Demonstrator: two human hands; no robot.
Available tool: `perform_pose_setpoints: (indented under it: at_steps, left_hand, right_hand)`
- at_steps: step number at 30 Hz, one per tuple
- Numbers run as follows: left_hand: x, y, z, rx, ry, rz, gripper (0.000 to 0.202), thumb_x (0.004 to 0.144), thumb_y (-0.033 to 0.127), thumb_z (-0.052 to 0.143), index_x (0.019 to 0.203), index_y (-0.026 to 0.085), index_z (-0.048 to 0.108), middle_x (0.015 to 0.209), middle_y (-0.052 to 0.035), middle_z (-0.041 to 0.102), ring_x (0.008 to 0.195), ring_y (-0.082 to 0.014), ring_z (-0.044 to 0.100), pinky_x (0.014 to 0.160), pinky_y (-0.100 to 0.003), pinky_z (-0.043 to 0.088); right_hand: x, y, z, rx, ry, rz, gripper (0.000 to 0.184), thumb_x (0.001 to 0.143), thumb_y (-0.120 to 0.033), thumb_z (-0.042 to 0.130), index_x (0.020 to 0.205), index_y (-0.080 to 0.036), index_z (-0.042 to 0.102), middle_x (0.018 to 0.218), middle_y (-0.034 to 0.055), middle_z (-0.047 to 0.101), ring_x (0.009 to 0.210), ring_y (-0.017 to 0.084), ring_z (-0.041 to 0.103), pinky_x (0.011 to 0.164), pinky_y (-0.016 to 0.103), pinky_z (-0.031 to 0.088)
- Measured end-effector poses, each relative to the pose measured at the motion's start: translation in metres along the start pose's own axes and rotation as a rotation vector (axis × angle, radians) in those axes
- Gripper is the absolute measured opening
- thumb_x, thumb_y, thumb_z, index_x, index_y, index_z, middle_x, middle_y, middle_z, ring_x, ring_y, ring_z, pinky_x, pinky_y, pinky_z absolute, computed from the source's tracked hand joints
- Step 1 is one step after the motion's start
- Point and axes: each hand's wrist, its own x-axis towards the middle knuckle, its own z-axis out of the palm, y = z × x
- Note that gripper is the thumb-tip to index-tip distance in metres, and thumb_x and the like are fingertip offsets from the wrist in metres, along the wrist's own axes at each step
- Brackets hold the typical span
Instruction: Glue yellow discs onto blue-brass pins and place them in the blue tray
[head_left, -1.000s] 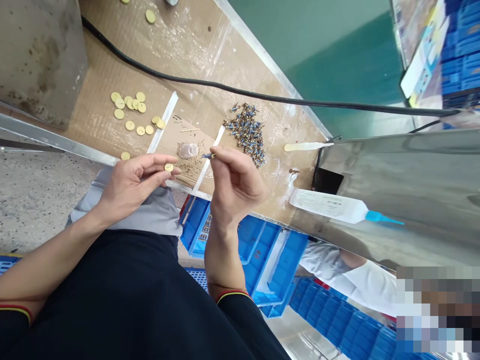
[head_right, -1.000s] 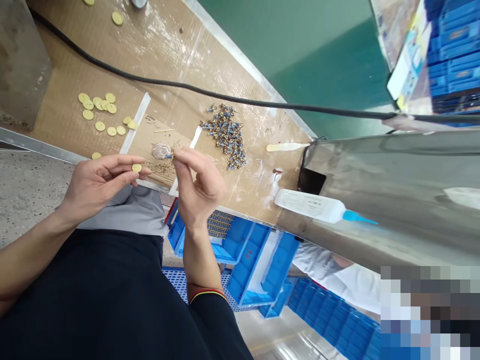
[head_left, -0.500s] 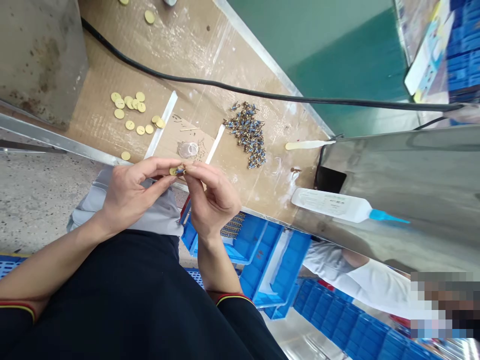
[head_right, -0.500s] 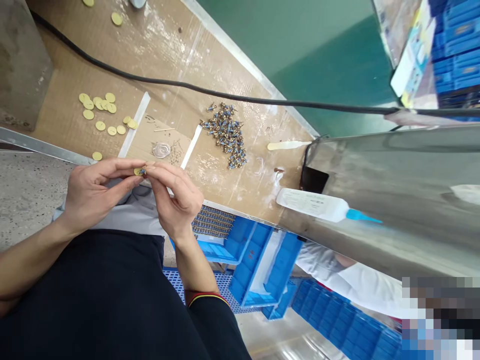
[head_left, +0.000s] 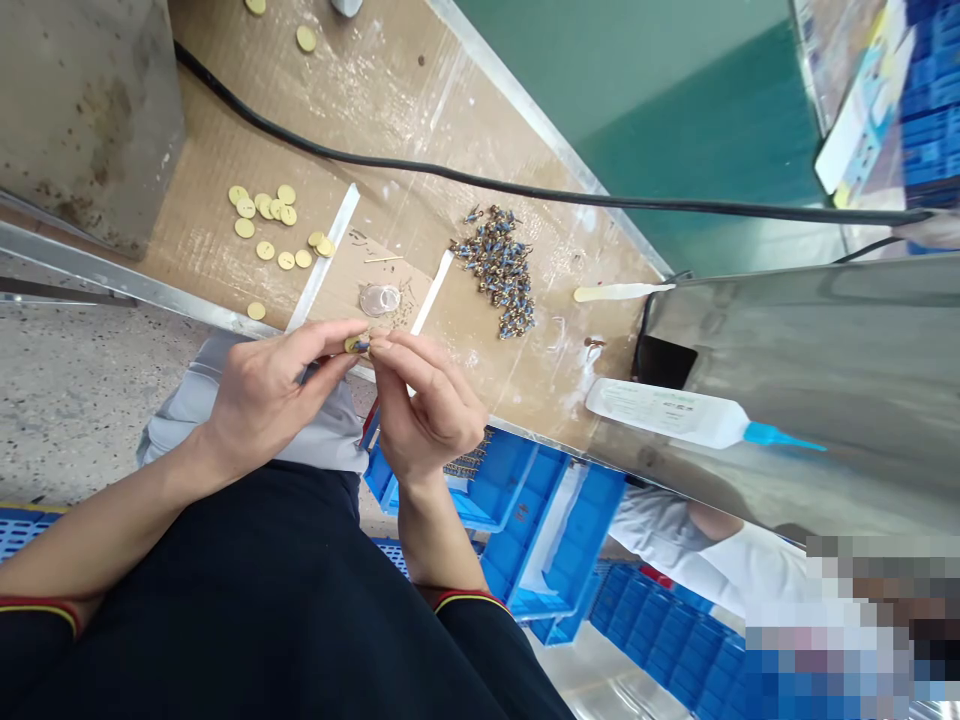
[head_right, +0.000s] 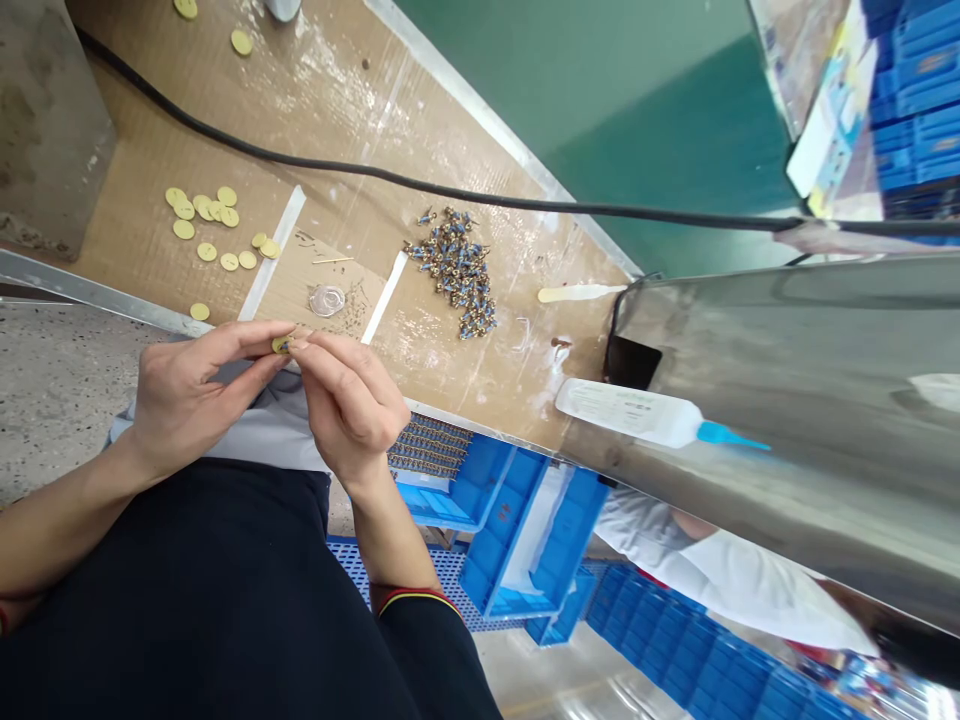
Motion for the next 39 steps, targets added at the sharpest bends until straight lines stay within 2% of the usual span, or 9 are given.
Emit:
perform_pose_setpoints:
  at_steps: [4,8,13,18,24,26,32,36,39]
  left_hand:
    - [-0.001,0.001,0.0,0.114,0.033,0.126,0.029,0.12,0.025,0.074,0.146,0.036,0.081,0.122,0.0018,0.093,0.1,-0.0226,0.093,0.088,-0.036,0.077]
    - [-0.001,0.004,0.001,0.146,0.049,0.169,0.034,0.121,0.022,0.071,0.15,0.037,0.079,0.128,0.0011,0.092,0.102,-0.0232,0.094,0.09,-0.036,0.078]
    - [-0.004,0.007,0.002,0.126,0.056,0.129,0.033,0.121,0.024,0.069,0.149,0.039,0.079,0.129,0.0012,0.092,0.102,-0.0238,0.094,0.091,-0.038,0.08]
    - [-0.005,0.007,0.005,0.133,0.079,0.143,0.031,0.12,0.021,0.071,0.146,0.036,0.079,0.129,0.0004,0.092,0.102,-0.0226,0.094,0.09,-0.034,0.079]
    - [-0.004,0.008,0.002,0.022,0.04,0.056,0.024,0.117,0.023,0.074,0.137,0.034,0.082,0.125,0.0026,0.093,0.104,-0.02,0.093,0.094,-0.031,0.077]
    - [-0.004,0.009,0.0,0.005,0.037,0.039,0.024,0.116,0.023,0.074,0.135,0.034,0.084,0.123,0.0036,0.093,0.101,-0.0191,0.093,0.092,-0.029,0.077]
    - [-0.005,0.013,0.001,0.005,-0.02,0.002,0.034,0.116,0.02,0.07,0.142,0.038,0.083,0.13,0.0043,0.092,0.107,-0.0205,0.093,0.097,-0.034,0.078]
    - [-0.006,0.014,0.004,0.002,-0.029,0.046,0.041,0.114,0.016,0.068,0.148,0.035,0.081,0.136,0.002,0.09,0.112,-0.0202,0.093,0.106,-0.032,0.076]
    - [-0.006,0.016,0.006,0.026,-0.025,0.061,0.046,0.112,0.013,0.069,0.152,0.034,0.081,0.139,0.0016,0.09,0.112,-0.0193,0.092,0.105,-0.028,0.076]
  right_hand:
    - [0.0,-0.003,0.0,-0.018,0.008,-0.083,0.056,0.104,0.0,0.081,0.147,-0.036,0.084,0.128,-0.0012,0.092,0.115,0.019,0.092,0.105,0.033,0.079]
    - [-0.007,0.0,-0.001,-0.03,-0.015,-0.086,0.062,0.106,-0.004,0.08,0.155,-0.041,0.079,0.134,-0.0022,0.091,0.12,0.021,0.092,0.108,0.035,0.079]
    - [-0.018,0.007,-0.001,-0.009,-0.062,-0.07,0.067,0.108,-0.008,0.078,0.163,-0.045,0.074,0.138,-0.0007,0.09,0.124,0.027,0.092,0.112,0.043,0.08]
    - [-0.019,0.009,0.001,-0.01,-0.036,-0.09,0.066,0.106,-0.007,0.08,0.161,-0.042,0.076,0.138,-0.0003,0.09,0.124,0.025,0.091,0.112,0.039,0.079]
    - [-0.014,0.005,-0.005,-0.006,-0.044,-0.124,0.06,0.108,-0.012,0.08,0.161,-0.04,0.076,0.136,0.0009,0.091,0.122,0.025,0.091,0.105,0.041,0.08]
    - [-0.011,0.002,-0.009,0.046,-0.028,-0.073,0.056,0.109,-0.013,0.08,0.159,-0.038,0.076,0.135,0.0018,0.091,0.123,0.023,0.091,0.106,0.04,0.079]
    - [-0.011,-0.006,-0.012,0.212,-0.095,0.385,0.022,0.115,-0.022,0.074,0.131,-0.033,0.084,0.117,-0.0007,0.091,0.109,0.018,0.09,0.099,0.036,0.078]
    - [-0.012,-0.004,-0.009,0.248,-0.104,0.387,0.013,0.113,-0.024,0.077,0.123,-0.03,0.083,0.114,-0.0004,0.09,0.109,0.017,0.089,0.1,0.035,0.077]
    - [-0.011,-0.003,-0.008,0.296,-0.074,0.358,0.011,0.112,-0.022,0.08,0.118,-0.031,0.083,0.111,-0.0013,0.089,0.11,0.017,0.087,0.1,0.036,0.075]
